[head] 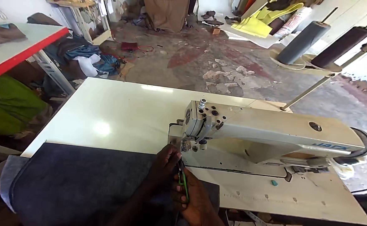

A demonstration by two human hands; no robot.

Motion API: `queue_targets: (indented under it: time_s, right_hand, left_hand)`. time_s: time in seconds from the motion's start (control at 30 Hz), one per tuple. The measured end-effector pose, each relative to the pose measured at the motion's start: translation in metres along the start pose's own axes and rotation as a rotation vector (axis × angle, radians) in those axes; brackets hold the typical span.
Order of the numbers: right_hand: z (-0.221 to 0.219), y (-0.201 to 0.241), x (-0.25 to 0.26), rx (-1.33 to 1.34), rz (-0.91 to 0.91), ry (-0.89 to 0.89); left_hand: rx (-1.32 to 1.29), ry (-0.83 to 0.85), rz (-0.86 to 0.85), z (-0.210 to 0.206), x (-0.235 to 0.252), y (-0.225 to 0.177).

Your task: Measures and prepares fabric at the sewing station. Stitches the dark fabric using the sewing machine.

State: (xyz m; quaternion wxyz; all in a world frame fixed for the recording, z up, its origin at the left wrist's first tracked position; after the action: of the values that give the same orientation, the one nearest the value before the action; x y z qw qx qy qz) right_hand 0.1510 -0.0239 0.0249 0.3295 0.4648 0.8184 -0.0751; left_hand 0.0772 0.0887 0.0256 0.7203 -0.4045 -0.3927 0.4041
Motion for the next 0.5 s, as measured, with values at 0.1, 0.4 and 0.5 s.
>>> queue_targets:
  time_s: [0.1, 0.4, 0.5]
  right_hand:
    - [0.0037, 0.0018, 0.0061, -0.005, 0.033, -0.041]
    - [0.0040, 0.0067, 0.0115, 0.030, 0.107, -0.041]
    - [0.0084, 0.0083, 0.0098, 0.055, 0.164, -0.072]
  left_hand:
    - [-0.013, 0.003, -0.001, 0.0000, 0.0000, -0.0007]
    - [0.021, -0.012, 0.012, 0.0017, 0.0000, -0.0012]
    - [0.041, -0.017, -0.004, 0.0006, 0.0005, -0.0031]
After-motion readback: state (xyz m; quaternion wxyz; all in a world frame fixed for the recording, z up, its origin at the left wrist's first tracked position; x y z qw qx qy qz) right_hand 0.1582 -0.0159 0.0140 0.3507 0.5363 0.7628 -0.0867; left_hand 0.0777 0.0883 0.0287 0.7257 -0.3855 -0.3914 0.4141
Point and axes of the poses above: each hand's wrist, its own x-axis towards the middle knuckle, its own z-axis out of the back of the hand, y = z × x, the point moved 8 cm from there along x, towards the middle knuckle, and after that the axes turned 10 degrees about x, right-handed, at the moved point
